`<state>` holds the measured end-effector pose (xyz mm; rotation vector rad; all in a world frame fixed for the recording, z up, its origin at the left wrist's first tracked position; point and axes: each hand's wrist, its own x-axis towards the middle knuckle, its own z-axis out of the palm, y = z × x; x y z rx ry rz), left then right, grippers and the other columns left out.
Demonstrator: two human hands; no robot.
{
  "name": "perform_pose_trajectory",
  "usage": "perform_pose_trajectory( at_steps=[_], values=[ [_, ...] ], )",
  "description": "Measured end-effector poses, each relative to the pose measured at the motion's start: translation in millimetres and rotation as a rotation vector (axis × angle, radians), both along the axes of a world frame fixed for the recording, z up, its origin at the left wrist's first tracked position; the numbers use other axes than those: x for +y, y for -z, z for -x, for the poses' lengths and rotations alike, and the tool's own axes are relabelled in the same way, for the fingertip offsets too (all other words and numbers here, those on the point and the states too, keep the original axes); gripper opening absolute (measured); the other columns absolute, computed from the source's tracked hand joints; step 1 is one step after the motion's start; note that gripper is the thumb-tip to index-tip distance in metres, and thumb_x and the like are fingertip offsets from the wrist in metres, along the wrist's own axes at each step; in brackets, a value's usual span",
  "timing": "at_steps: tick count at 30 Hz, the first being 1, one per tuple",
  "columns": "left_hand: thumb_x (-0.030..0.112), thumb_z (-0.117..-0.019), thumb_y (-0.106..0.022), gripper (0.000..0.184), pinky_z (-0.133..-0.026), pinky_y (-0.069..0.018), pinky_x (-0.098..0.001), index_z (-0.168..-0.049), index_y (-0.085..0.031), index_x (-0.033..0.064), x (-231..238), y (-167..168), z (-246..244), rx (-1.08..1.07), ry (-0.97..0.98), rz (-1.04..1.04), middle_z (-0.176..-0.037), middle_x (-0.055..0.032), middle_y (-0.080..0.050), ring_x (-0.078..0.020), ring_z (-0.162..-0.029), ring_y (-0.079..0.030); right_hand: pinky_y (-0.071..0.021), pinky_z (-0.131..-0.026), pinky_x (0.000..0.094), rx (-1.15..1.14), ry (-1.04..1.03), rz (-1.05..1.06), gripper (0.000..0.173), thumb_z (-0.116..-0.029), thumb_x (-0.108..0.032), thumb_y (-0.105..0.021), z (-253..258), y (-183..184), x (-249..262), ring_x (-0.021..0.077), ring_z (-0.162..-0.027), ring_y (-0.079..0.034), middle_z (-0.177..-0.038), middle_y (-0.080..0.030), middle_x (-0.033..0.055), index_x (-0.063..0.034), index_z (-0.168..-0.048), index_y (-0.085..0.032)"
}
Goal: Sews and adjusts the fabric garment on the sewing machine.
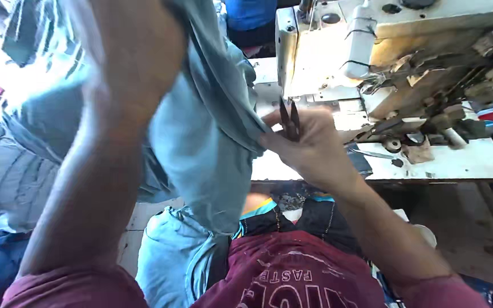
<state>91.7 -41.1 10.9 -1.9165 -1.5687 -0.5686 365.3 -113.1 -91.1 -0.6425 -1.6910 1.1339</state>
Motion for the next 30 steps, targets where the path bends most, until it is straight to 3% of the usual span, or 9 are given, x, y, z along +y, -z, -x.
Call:
perform_pose_trajectory(
  at_steps=[3, 6, 10, 15, 18, 21, 23, 25, 30],
  values=[
    [0.004, -0.0886, -0.058, 0.020, -0.090, -0.0484, -0.0672, -0.104, -0.070, 0.0025, -3.4, 52.3, -12.8, -0.017, 0.290, 0.374, -0.113, -0.0232, -0.065, -0.0463, -0.115, -0.059, -0.0409, -0.044, 0.0255, -0.085, 0.092, 0.331, 0.014, -0.0937, -0.011, -0.072, -21.4, 85.3, 9.3, 0.0085, -0.046, -0.046, -0.067, -0.064, 0.0029, -0.0087, -0.107, -0.074],
    [0.004, -0.0904, -0.059, 0.018, -0.088, -0.0549, -0.0519, -0.099, -0.074, 0.0075, 1.0, 116.5, 4.9, -0.206, 0.533, 0.586, -0.105, -0.0091, -0.071, -0.0248, -0.101, -0.068, -0.0571, -0.063, 0.0375, -0.399, 0.278, 0.244, 0.014, -0.0918, -0.011, -0.070, -33.3, 132.6, 23.6, 0.0133, -0.065, -0.065, -0.079, -0.071, 0.0044, -0.0083, -0.105, -0.076],
    [-0.005, -0.0885, -0.059, 0.033, -0.078, -0.0596, -0.0307, -0.119, -0.061, 0.0073, -13.8, 133.9, 0.1, -0.712, 0.621, 0.879, -0.098, -0.0030, -0.071, -0.0110, -0.086, -0.068, -0.0580, -0.078, 0.0515, -0.574, 0.473, -0.117, 0.031, -0.0883, -0.005, -0.064, -29.1, 155.5, 27.1, 0.0236, -0.092, -0.069, -0.105, -0.072, 0.0077, -0.0109, -0.117, -0.074],
    [-0.001, -0.0906, -0.055, 0.041, -0.073, -0.0583, -0.0286, -0.130, -0.052, 0.0094, -30.2, 132.3, -10.5, -0.789, 0.633, 0.862, -0.093, -0.0022, -0.070, -0.0109, -0.083, -0.068, -0.0582, -0.082, 0.0536, -0.638, 0.549, -0.391, 0.054, -0.0872, -0.011, -0.073, 4.1, 150.6, 16.1, 0.0314, -0.102, -0.071, -0.123, -0.070, 0.0132, -0.0063, -0.140, -0.061],
    [0.008, -0.0968, -0.053, 0.038, -0.066, -0.0560, -0.0291, -0.134, -0.052, 0.0134, -45.8, 137.6, -14.6, -0.705, 0.555, 0.762, -0.086, 0.0018, -0.068, -0.0092, -0.074, -0.064, -0.0594, -0.073, 0.0533, -0.535, 0.463, -0.339, 0.046, -0.0856, -0.004, -0.072, 17.4, 154.6, 24.2, 0.0294, -0.091, -0.073, -0.110, -0.073, 0.0124, -0.0059, -0.132, -0.066],
    [0.018, -0.0951, -0.058, 0.035, -0.067, -0.0515, -0.0359, -0.130, -0.057, 0.0096, -61.4, 153.0, -2.1, -0.383, 0.390, 0.498, -0.080, -0.0006, -0.060, -0.0152, -0.071, -0.058, -0.0597, -0.083, 0.0490, -0.420, 0.375, -0.218, 0.032, -0.0910, -0.001, -0.064, 21.2, 155.3, 27.0, 0.0251, -0.096, -0.072, -0.108, -0.073, 0.0117, -0.0040, -0.122, -0.069],
    [0.015, -0.0901, -0.064, 0.036, -0.083, -0.0497, -0.0562, -0.125, -0.062, 0.0055, -69.8, 158.9, 17.1, -0.158, 0.265, 0.452, -0.099, -0.0146, -0.064, -0.0349, -0.091, -0.063, -0.0595, -0.084, 0.0450, -0.395, 0.370, -0.194, 0.029, -0.0948, -0.003, -0.060, 19.6, 148.4, 26.1, 0.0222, -0.096, -0.071, -0.107, -0.072, 0.0108, -0.0038, -0.122, -0.068],
    [0.009, -0.0871, -0.072, 0.038, -0.082, -0.0518, -0.0636, -0.124, -0.063, 0.0070, -78.9, 153.3, 26.6, -0.100, 0.112, 0.511, -0.120, -0.0201, -0.059, -0.0430, -0.104, -0.062, -0.0595, -0.086, 0.0431, -0.410, 0.364, -0.206, 0.024, -0.0974, -0.005, -0.060, 19.4, 139.9, 26.8, 0.0205, -0.098, -0.071, -0.107, -0.072, 0.0097, -0.0050, -0.120, -0.069],
    [0.007, -0.0944, -0.071, 0.030, -0.074, -0.0594, -0.0454, -0.122, -0.061, 0.0117, -98.1, 122.1, 1.5, -0.398, 0.161, 0.607, -0.107, -0.0066, -0.069, -0.0215, -0.086, -0.069, -0.0604, -0.079, 0.0400, -0.350, 0.303, -0.122, 0.027, -0.0988, -0.006, -0.060, 20.4, 128.7, 29.5, 0.0156, -0.088, -0.070, -0.102, -0.072, 0.0061, -0.0087, -0.125, -0.065]
  ],
)
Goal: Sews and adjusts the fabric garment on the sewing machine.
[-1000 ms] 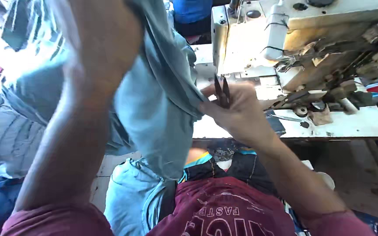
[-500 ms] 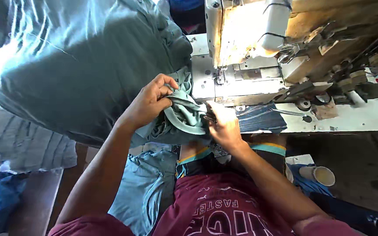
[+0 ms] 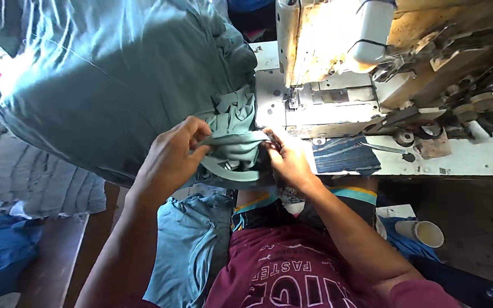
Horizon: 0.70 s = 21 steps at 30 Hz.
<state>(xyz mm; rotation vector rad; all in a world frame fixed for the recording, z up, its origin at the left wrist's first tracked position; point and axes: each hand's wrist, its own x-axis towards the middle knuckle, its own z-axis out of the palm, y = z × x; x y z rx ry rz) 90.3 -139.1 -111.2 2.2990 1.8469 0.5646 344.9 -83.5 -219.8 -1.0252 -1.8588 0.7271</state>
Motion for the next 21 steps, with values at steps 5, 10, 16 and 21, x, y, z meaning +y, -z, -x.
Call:
perform_pose_trajectory(
  at_steps=[5, 10, 16, 21],
  values=[
    [0.001, -0.0942, -0.065, 0.023, -0.084, -0.0599, -0.0282, -0.113, -0.054, 0.0084, 16.7, 4.2, -14.8, -0.824, 0.274, 0.155, -0.103, -0.0030, -0.068, -0.0111, -0.092, -0.069, -0.0588, -0.069, 0.0306, 0.206, -0.127, 0.107, 0.019, -0.1034, -0.017, -0.062, -18.7, -3.7, -1.0, 0.0096, -0.075, -0.067, -0.093, -0.072, 0.0027, -0.0086, -0.118, -0.069],
    [0.008, -0.1053, -0.046, 0.016, -0.079, -0.0563, -0.0245, -0.119, -0.050, 0.0141, 11.8, 15.5, -42.7, -0.906, 0.278, 0.073, -0.106, 0.0015, -0.062, -0.0065, -0.092, -0.063, -0.0582, -0.070, 0.0314, 0.096, -0.030, 0.054, 0.015, -0.1011, -0.020, -0.066, -38.0, 7.2, -8.2, 0.0070, -0.075, -0.067, -0.086, -0.073, -0.0003, -0.0099, -0.106, -0.075],
    [0.019, -0.0955, -0.071, 0.023, -0.075, -0.0587, -0.0266, -0.117, -0.067, 0.0143, 11.4, 14.0, -52.3, -0.456, 0.317, 0.041, -0.104, 0.0036, -0.067, -0.0084, -0.089, -0.065, -0.0567, -0.070, 0.0334, 0.040, 0.040, 0.060, 0.017, -0.1004, -0.022, -0.065, -50.9, 17.1, -9.5, 0.0099, -0.073, -0.065, -0.083, -0.070, 0.0014, -0.0090, -0.104, -0.075],
    [0.022, -0.0874, -0.078, 0.032, -0.076, -0.0530, -0.0286, -0.119, -0.075, 0.0226, 11.7, 16.2, -41.7, -0.151, 0.270, -0.078, -0.102, 0.0030, -0.062, -0.0085, -0.089, -0.061, -0.0570, -0.066, 0.0320, 0.067, 0.010, 0.079, 0.015, -0.0981, -0.020, -0.069, -55.2, 22.7, -11.3, 0.0084, -0.070, -0.064, -0.086, -0.071, -0.0010, -0.0124, -0.109, -0.075]
  ],
)
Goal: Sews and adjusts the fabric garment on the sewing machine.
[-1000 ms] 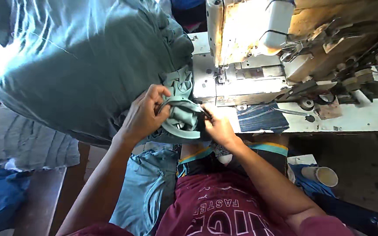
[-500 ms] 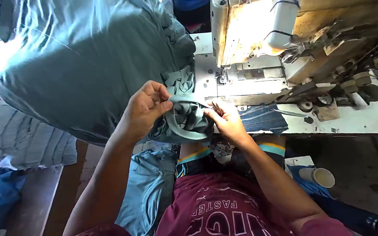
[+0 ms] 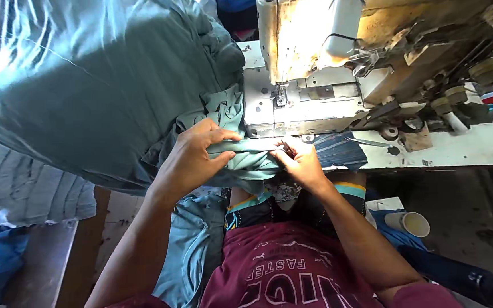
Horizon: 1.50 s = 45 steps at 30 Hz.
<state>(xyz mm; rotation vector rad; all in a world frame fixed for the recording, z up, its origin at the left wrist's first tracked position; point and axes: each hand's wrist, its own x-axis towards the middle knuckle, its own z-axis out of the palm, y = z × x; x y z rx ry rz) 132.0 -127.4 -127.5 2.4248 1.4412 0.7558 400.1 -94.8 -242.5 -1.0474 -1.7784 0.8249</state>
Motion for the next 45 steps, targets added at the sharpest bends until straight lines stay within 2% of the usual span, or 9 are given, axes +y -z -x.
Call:
perform_pose_trajectory(
  at_steps=[10, 16, 20, 22, 28, 32, 38, 42, 45],
  values=[
    [0.019, -0.0939, -0.072, 0.016, -0.078, -0.0550, -0.0250, -0.109, -0.079, 0.0176, -3.6, 15.6, -12.2, -0.146, -0.112, -0.126, -0.101, 0.0024, -0.067, -0.0060, -0.091, -0.064, -0.0499, -0.055, 0.0270, 0.076, -0.105, 0.039, 0.025, -0.0989, -0.021, -0.069, -9.2, 3.2, -12.1, 0.0057, -0.055, -0.054, -0.069, -0.065, -0.0023, -0.0147, -0.123, -0.074],
    [0.015, -0.1002, -0.055, 0.016, -0.104, -0.0524, -0.0381, -0.106, -0.068, 0.0075, -1.7, 25.4, -41.7, -0.322, -0.158, -0.078, -0.131, -0.0042, -0.064, -0.0148, -0.125, -0.059, -0.0584, -0.066, 0.0279, 0.294, -0.156, 0.175, 0.015, -0.1010, -0.016, -0.066, -3.2, -2.6, -19.8, 0.0081, -0.069, -0.067, -0.081, -0.073, 0.0026, -0.0047, -0.105, -0.075],
    [0.018, -0.1057, -0.049, 0.017, -0.060, -0.0547, -0.0311, -0.117, -0.060, 0.0128, -4.4, 32.9, -55.3, -0.383, -0.189, 0.029, -0.096, -0.0026, -0.066, -0.0115, -0.075, -0.064, -0.0386, -0.046, 0.0250, 0.537, -0.209, 0.342, 0.014, -0.0988, -0.016, -0.068, -3.0, -0.1, -16.2, 0.0082, -0.048, -0.044, -0.062, -0.055, 0.0025, -0.0059, -0.090, -0.071],
    [0.018, -0.1049, -0.052, 0.016, -0.056, -0.0543, -0.0315, -0.118, -0.060, 0.0131, -2.2, 31.7, -52.5, -0.321, -0.146, 0.017, -0.094, -0.0033, -0.067, -0.0124, -0.070, -0.064, -0.0331, -0.042, 0.0241, 0.630, -0.194, 0.468, 0.019, -0.0969, -0.016, -0.069, -5.7, -2.0, -15.8, 0.0076, -0.044, -0.038, -0.055, -0.047, 0.0014, -0.0067, -0.081, -0.067],
    [0.015, -0.0980, -0.069, 0.012, -0.079, -0.0592, -0.0304, -0.110, -0.069, 0.0143, 14.0, 20.7, -49.5, -0.217, -0.139, -0.064, -0.102, 0.0013, -0.073, -0.0069, -0.088, -0.070, -0.0317, -0.040, 0.0232, 0.706, -0.050, 0.615, 0.027, -0.0931, -0.015, -0.067, -7.0, -8.4, -25.1, 0.0073, -0.041, -0.038, -0.052, -0.045, 0.0003, -0.0079, -0.069, -0.058],
    [0.021, -0.1013, -0.063, 0.008, -0.061, -0.0542, -0.0442, -0.105, -0.068, 0.0153, -5.7, 20.6, -54.3, -0.196, -0.286, -0.008, -0.092, -0.0055, -0.070, -0.0204, -0.072, -0.066, -0.0483, -0.051, 0.0322, 0.346, 0.034, 0.251, 0.017, -0.0955, -0.017, -0.070, -6.9, -3.2, -33.4, 0.0114, -0.053, -0.055, -0.062, -0.061, 0.0029, -0.0059, -0.083, -0.070],
    [0.021, -0.1043, -0.046, 0.015, -0.041, -0.0414, -0.0379, -0.107, -0.059, 0.0145, -13.4, 20.6, -78.3, -0.365, -0.421, 0.142, -0.071, -0.0083, -0.057, -0.0219, -0.050, -0.052, -0.0523, -0.058, 0.0283, 0.121, 0.066, 0.031, 0.015, -0.0946, -0.019, -0.066, -3.1, -6.8, -52.5, 0.0062, -0.060, -0.058, -0.070, -0.066, -0.0005, -0.0080, -0.096, -0.077],
    [0.016, -0.1016, -0.057, 0.015, -0.074, -0.0582, -0.0367, -0.113, -0.066, 0.0109, 32.6, 19.2, -61.8, -0.153, -0.111, -0.036, -0.096, -0.0024, -0.070, -0.0116, -0.082, -0.068, -0.0518, -0.057, 0.0280, 0.194, 0.087, 0.156, 0.012, -0.0932, -0.018, -0.068, -10.7, -10.7, -44.0, 0.0060, -0.059, -0.059, -0.069, -0.066, -0.0015, -0.0093, -0.095, -0.076],
    [0.019, -0.0983, -0.065, 0.012, -0.086, -0.0584, -0.0354, -0.104, -0.072, 0.0110, 80.4, 15.1, -56.9, -0.047, 0.044, -0.119, -0.102, -0.0013, -0.072, -0.0094, -0.094, -0.069, -0.0500, -0.055, 0.0309, 0.281, 0.113, 0.204, 0.004, -0.0915, -0.011, -0.070, -11.7, -6.1, -27.1, 0.0104, -0.058, -0.057, -0.069, -0.063, 0.0011, -0.0078, -0.091, -0.072]
  ],
)
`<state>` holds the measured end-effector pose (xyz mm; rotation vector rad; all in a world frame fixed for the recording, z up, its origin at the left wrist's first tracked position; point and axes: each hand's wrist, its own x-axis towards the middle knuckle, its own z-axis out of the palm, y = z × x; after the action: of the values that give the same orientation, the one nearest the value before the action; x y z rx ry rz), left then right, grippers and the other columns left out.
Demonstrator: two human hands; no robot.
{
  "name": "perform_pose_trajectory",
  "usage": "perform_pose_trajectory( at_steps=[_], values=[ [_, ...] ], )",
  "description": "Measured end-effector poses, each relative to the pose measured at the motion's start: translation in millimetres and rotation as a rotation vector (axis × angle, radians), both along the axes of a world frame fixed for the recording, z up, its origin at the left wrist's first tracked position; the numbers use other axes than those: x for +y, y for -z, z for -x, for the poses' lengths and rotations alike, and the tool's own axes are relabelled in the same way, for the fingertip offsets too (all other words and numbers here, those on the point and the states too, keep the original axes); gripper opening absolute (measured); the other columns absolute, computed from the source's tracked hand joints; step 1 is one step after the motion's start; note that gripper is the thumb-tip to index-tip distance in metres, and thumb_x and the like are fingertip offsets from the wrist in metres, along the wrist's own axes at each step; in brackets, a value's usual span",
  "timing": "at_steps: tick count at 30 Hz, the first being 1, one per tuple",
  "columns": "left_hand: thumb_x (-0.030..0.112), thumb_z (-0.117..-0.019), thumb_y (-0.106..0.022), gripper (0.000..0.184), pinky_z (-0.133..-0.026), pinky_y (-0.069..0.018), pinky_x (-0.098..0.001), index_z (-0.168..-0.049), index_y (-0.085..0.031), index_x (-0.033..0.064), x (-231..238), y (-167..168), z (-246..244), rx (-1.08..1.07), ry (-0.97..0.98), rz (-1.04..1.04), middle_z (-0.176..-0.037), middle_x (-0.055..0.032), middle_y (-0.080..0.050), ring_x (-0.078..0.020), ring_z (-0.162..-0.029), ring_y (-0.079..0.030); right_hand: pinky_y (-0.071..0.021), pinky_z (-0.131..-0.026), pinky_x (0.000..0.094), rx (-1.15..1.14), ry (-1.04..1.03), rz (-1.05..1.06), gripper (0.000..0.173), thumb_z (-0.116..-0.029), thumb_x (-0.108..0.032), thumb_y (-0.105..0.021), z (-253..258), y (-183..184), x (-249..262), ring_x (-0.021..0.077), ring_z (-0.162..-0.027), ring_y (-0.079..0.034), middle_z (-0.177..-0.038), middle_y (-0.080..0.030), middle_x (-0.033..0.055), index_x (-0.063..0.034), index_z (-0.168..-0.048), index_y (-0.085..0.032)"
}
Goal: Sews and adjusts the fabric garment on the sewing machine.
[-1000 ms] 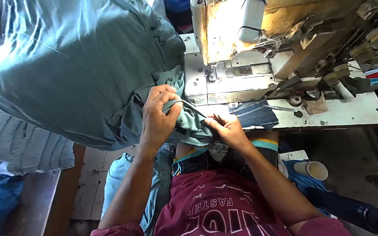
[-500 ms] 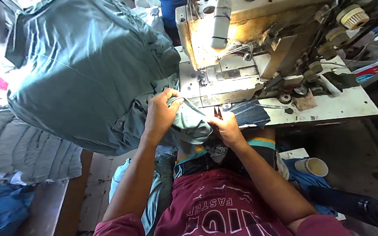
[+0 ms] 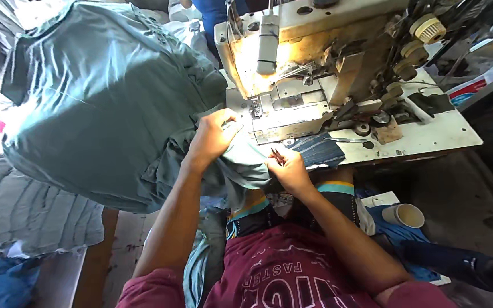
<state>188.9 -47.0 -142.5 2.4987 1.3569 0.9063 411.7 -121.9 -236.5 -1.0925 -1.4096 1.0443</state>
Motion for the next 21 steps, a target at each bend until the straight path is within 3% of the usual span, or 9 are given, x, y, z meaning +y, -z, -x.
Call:
perform_pose_trajectory(
  at_steps=[2, 4, 7, 10, 12, 16, 19, 21],
  values=[
    [0.020, -0.0970, -0.067, 0.012, -0.086, -0.0576, -0.0371, -0.101, -0.072, 0.0105, 27.8, 4.5, -0.5, 0.040, 0.044, -0.035, -0.099, -0.0031, -0.071, -0.0124, -0.094, -0.068, -0.0504, -0.056, 0.0314, 0.043, 0.040, -0.007, 0.007, -0.0895, -0.007, -0.071, 2.5, 6.1, 11.3, 0.0120, -0.060, -0.057, -0.072, -0.062, 0.0032, -0.0068, -0.096, -0.070],
    [0.021, -0.0962, -0.066, 0.013, -0.084, -0.0569, -0.0389, -0.098, -0.072, 0.0095, 49.0, 12.0, -2.6, 0.053, 0.053, -0.005, -0.096, -0.0047, -0.071, -0.0147, -0.091, -0.068, -0.0551, -0.060, 0.0328, 0.045, 0.060, -0.021, 0.025, -0.0871, -0.006, -0.071, 2.8, 10.4, 20.9, 0.0132, -0.067, -0.062, -0.083, -0.067, 0.0046, -0.0073, -0.112, -0.070],
    [0.019, -0.0900, -0.070, 0.009, -0.078, -0.0571, -0.0352, -0.093, -0.074, 0.0119, 64.3, 17.5, -6.0, 0.000, 0.004, 0.068, -0.092, -0.0018, -0.072, -0.0105, -0.084, -0.068, -0.0547, -0.061, 0.0303, 0.055, 0.050, -0.042, 0.029, -0.0873, -0.004, -0.072, 1.9, 11.1, 27.7, 0.0125, -0.070, -0.062, -0.088, -0.067, 0.0035, -0.0096, -0.116, -0.068],
    [0.020, -0.0866, -0.074, 0.008, -0.075, -0.0574, -0.0312, -0.093, -0.075, 0.0152, 71.8, 19.3, -7.7, -0.043, -0.055, 0.123, -0.088, 0.0031, -0.074, -0.0044, -0.079, -0.068, -0.0535, -0.060, 0.0260, 0.107, 0.037, -0.031, 0.021, -0.0873, -0.001, -0.070, 0.4, 9.4, 25.9, 0.0095, -0.068, -0.062, -0.085, -0.070, 0.0026, -0.0072, -0.107, -0.073],
    [0.019, -0.0863, -0.075, 0.010, -0.079, -0.0582, -0.0326, -0.096, -0.075, 0.0151, 79.1, 19.4, -10.0, -0.073, -0.077, 0.106, -0.089, 0.0026, -0.074, -0.0050, -0.083, -0.069, -0.0510, -0.058, 0.0243, 0.160, 0.033, -0.041, 0.017, -0.0867, 0.001, -0.069, -0.8, 8.4, 26.3, 0.0084, -0.065, -0.060, -0.080, -0.069, 0.0028, -0.0056, -0.101, -0.075],
    [0.025, -0.0887, -0.073, 0.022, -0.090, -0.0556, -0.0492, -0.105, -0.074, 0.0097, 101.8, 15.1, -14.2, -0.009, -0.120, 0.097, -0.103, -0.0087, -0.074, -0.0210, -0.102, -0.070, -0.0524, -0.058, 0.0243, 0.189, 0.051, -0.045, 0.016, -0.0852, 0.003, -0.070, 0.8, 5.0, 29.2, 0.0078, -0.064, -0.061, -0.079, -0.070, 0.0033, -0.0035, -0.098, -0.076],
    [0.024, -0.0882, -0.074, 0.022, -0.089, -0.0554, -0.0445, -0.104, -0.073, 0.0080, 111.2, 8.2, -13.4, 0.009, -0.020, 0.129, -0.099, -0.0086, -0.073, -0.0177, -0.097, -0.070, -0.0487, -0.052, 0.0232, 0.174, 0.100, -0.033, 0.009, -0.0843, 0.001, -0.071, 3.7, 1.9, 33.1, 0.0067, -0.058, -0.056, -0.070, -0.064, 0.0011, -0.0039, -0.092, -0.073],
    [0.024, -0.0891, -0.073, 0.020, -0.089, -0.0539, -0.0381, -0.099, -0.074, 0.0064, 105.7, 1.7, -6.9, -0.013, 0.115, 0.120, -0.097, -0.0069, -0.073, -0.0128, -0.096, -0.069, -0.0490, -0.051, 0.0244, 0.164, 0.106, -0.037, 0.011, -0.0855, 0.001, -0.070, 1.0, 0.4, 36.4, 0.0076, -0.057, -0.057, -0.071, -0.065, 0.0018, -0.0044, -0.095, -0.074]
  ],
)
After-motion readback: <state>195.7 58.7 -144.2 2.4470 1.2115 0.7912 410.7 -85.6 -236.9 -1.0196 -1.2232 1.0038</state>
